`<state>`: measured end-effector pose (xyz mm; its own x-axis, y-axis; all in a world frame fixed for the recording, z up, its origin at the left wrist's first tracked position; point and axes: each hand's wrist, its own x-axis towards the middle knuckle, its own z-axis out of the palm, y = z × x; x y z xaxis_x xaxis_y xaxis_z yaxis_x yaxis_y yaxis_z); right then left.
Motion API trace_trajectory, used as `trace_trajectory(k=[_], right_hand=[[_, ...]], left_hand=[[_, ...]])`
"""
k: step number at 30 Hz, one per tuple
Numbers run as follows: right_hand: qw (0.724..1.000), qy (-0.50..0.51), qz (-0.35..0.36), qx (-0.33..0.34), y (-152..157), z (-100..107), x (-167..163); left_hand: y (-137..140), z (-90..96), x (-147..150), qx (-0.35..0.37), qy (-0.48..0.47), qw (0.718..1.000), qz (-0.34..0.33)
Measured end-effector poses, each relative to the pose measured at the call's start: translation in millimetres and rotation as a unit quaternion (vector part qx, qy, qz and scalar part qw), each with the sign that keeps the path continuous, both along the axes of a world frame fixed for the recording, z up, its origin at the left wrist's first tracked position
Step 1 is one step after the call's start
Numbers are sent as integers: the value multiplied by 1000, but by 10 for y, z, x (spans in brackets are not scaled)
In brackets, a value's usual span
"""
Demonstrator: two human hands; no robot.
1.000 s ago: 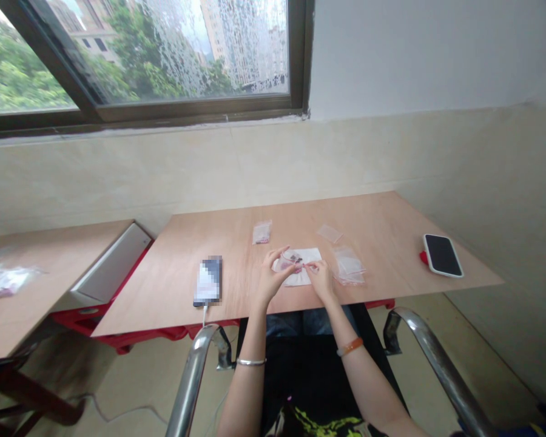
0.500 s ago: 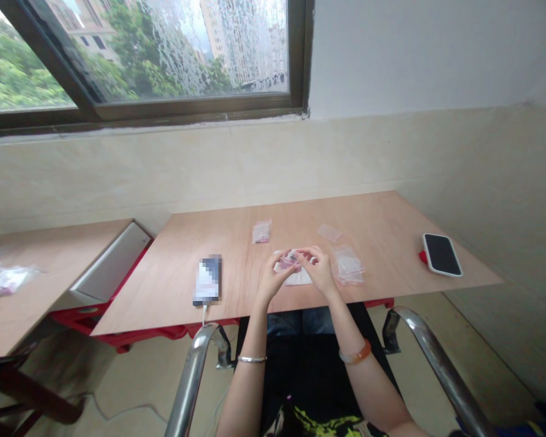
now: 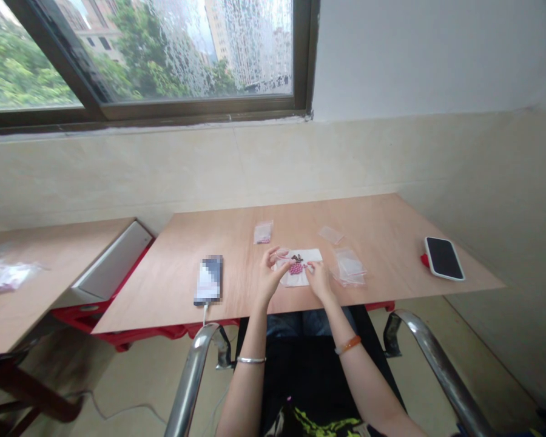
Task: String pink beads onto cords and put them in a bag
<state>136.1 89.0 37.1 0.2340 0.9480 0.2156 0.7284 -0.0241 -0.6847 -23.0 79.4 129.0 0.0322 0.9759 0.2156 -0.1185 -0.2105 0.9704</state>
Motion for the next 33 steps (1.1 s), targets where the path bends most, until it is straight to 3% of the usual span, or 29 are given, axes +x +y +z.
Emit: trace_trajectory(k=[6,14,17,20,23,26,29,33], right_hand=[[998,-48,-2,38,-14,-101,-21],[995,44,-39,81,-8,-138,-22],[981,131,-72,120,13,16,-18],[958,211,-93,168,10,355,-2],[948,233,-57,208,-52,756,11],[952,236,14,192,-138,1018,1],[950,259,72,160,-178,1061,-29],[936,311,71,149,-107,869,-31]], left_hand=[[-21,55,-21,6,26,999,-18],[-2,3,-89,-5,74,997,-17],[-1,-16,-100,-20,75,996,-31],[-9,-30,-87,-32,75,995,-49],[-19,-33,-60,-29,84,994,-57],[-25,-24,-36,-23,94,993,-62],[-28,-16,-18,-21,96,993,-64],[-29,-16,-1,-23,83,994,-65]])
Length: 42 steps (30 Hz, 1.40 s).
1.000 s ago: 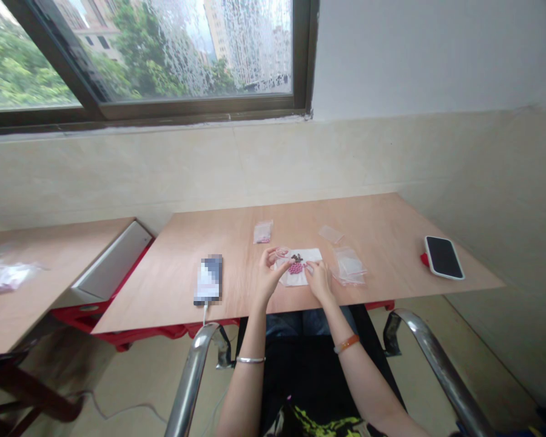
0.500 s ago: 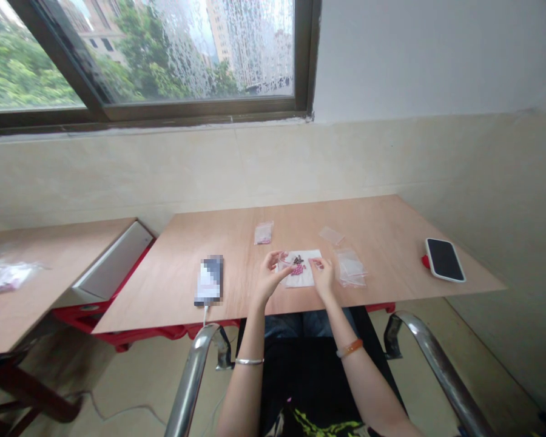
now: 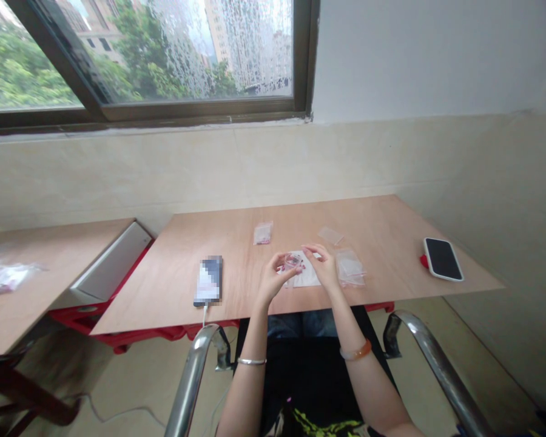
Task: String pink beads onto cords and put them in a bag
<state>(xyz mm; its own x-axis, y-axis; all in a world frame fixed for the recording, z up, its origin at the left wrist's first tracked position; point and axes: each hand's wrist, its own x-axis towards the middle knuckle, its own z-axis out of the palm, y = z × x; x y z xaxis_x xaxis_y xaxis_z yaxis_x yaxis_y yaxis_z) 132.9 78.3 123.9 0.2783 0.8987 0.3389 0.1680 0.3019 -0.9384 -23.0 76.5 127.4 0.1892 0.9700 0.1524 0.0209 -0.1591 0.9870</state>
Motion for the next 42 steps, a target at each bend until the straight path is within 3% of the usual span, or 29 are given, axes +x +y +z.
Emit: trace_trajectory(k=[4,8,11,14,19,26,29,33,36,42], right_hand=[[998,7,-55,-35,129,-386,79],[986,-120,-73,-91,170,-816,129],[971,-201,-82,-97,126,-990,85],[948,-279,-111,-104,75,-1014,10],[932,-311,-147,-116,72,-978,-64],[953,-238,-164,-94,123,-1000,-47],[972,-142,-171,-73,149,-964,-19],[977,-77,-190,-57,166,-771,9],[984,-38,-173,-30,122,-461,14],[998,-45,-27,30,-84,174,-40]], left_hand=[[6,-6,3,-10,-3,1000,0],[10,-12,-7,-3,2,1000,3],[12,-17,-17,0,1,1000,2],[13,-18,-25,3,-5,1000,0],[10,0,-32,3,-17,1000,-10],[10,26,-62,-7,-9,1000,0],[17,12,-75,-12,-13,1000,0],[22,-24,-75,-18,-21,1000,-2],[18,-38,-65,-31,-35,999,-11],[-4,-2,-35,-21,-54,998,-31]])
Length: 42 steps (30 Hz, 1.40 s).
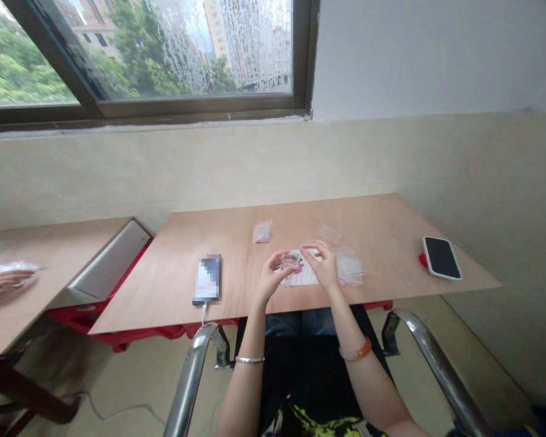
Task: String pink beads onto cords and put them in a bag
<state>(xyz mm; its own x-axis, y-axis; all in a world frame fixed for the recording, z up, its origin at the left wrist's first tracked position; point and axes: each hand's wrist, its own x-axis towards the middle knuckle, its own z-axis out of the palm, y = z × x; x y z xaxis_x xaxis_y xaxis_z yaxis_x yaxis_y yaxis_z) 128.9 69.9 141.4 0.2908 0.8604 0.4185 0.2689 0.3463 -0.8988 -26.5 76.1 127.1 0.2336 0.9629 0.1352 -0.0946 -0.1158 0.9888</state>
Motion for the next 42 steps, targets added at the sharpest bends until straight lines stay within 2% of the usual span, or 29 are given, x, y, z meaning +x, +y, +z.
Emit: trace_trajectory(k=[4,9,12,14,18,22,27,36,39,42], right_hand=[[997,-43,57,2,-66,71,-64],[1000,8,4,-9,11,-51,-53],[999,18,-33,-28,108,-244,-11],[998,4,-32,-52,165,-440,3],[988,-98,-8,-122,200,-855,-30],[972,-185,8,-146,156,-1071,-80],[963,-224,4,-152,148,-1102,-93],[967,-217,-13,-135,157,-1141,-114],[979,-167,-25,-113,161,-1044,-88],[990,-101,-55,-77,163,-785,-34]], left_hand=[[-3,13,-6,3,-11,1000,-9],[11,-20,-36,-2,-8,1000,2],[16,-34,-35,-5,-10,1000,3],[17,-35,-29,-6,-11,1000,3],[17,-26,-30,-5,-13,1000,-7],[22,-20,-40,-2,-14,1000,2],[20,-10,-30,0,-7,1000,5],[-5,53,-30,-4,-4,1000,8],[-14,69,-40,-9,-6,1000,7],[-11,57,-43,-14,-5,1000,7]])
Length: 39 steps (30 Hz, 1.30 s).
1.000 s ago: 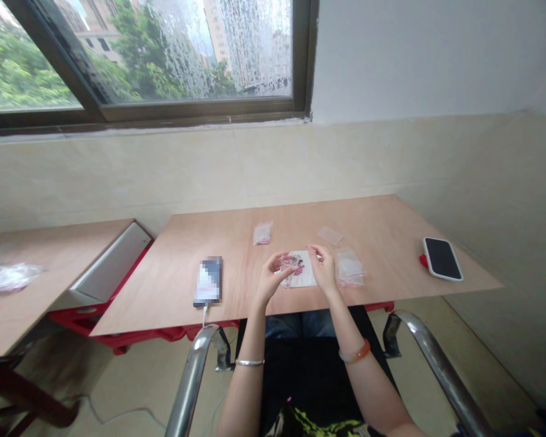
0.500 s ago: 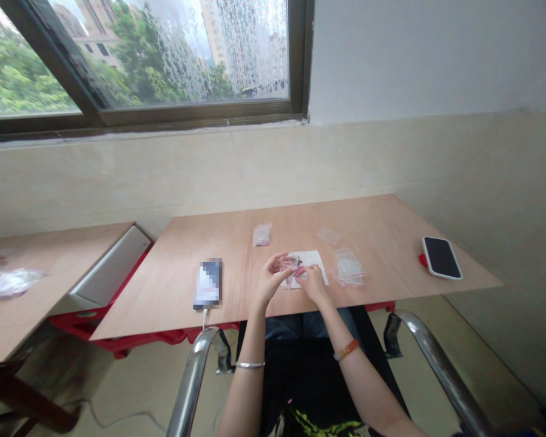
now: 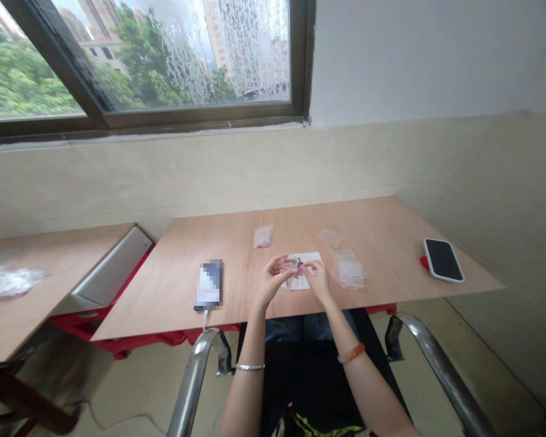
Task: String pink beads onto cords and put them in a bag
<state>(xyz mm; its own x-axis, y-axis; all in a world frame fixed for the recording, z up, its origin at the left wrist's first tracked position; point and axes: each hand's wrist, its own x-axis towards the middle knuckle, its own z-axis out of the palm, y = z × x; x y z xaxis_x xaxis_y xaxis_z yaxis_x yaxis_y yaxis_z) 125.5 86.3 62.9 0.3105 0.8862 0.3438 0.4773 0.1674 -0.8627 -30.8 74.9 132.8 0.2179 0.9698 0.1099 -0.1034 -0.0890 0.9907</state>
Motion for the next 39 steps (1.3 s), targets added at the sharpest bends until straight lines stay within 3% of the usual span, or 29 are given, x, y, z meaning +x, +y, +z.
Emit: trace_trajectory(k=[3,7,11,14,19,24,30,39], right_hand=[[997,53,-21,53,-39,383,53],[994,78,48,62,-168,819,63],[990,52,127,45,-282,976,21],[989,60,128,52,-296,987,11],[992,97,65,49,-180,842,75],[997,47,57,-9,-25,392,94],[986,-92,93,-101,-25,-95,-41],[978,-170,55,-109,-31,-250,-130]], left_hand=[[8,-32,10,-4,-1,1000,-7],[9,-60,29,0,-5,1000,-21],[0,-51,29,13,-3,1000,-25],[-2,-38,20,15,-2,1000,-24],[9,-50,21,5,-1,1000,-20],[5,-55,35,-1,-6,1000,-23],[6,-42,7,5,1,1000,-15],[10,-44,10,7,-2,1000,-9]])
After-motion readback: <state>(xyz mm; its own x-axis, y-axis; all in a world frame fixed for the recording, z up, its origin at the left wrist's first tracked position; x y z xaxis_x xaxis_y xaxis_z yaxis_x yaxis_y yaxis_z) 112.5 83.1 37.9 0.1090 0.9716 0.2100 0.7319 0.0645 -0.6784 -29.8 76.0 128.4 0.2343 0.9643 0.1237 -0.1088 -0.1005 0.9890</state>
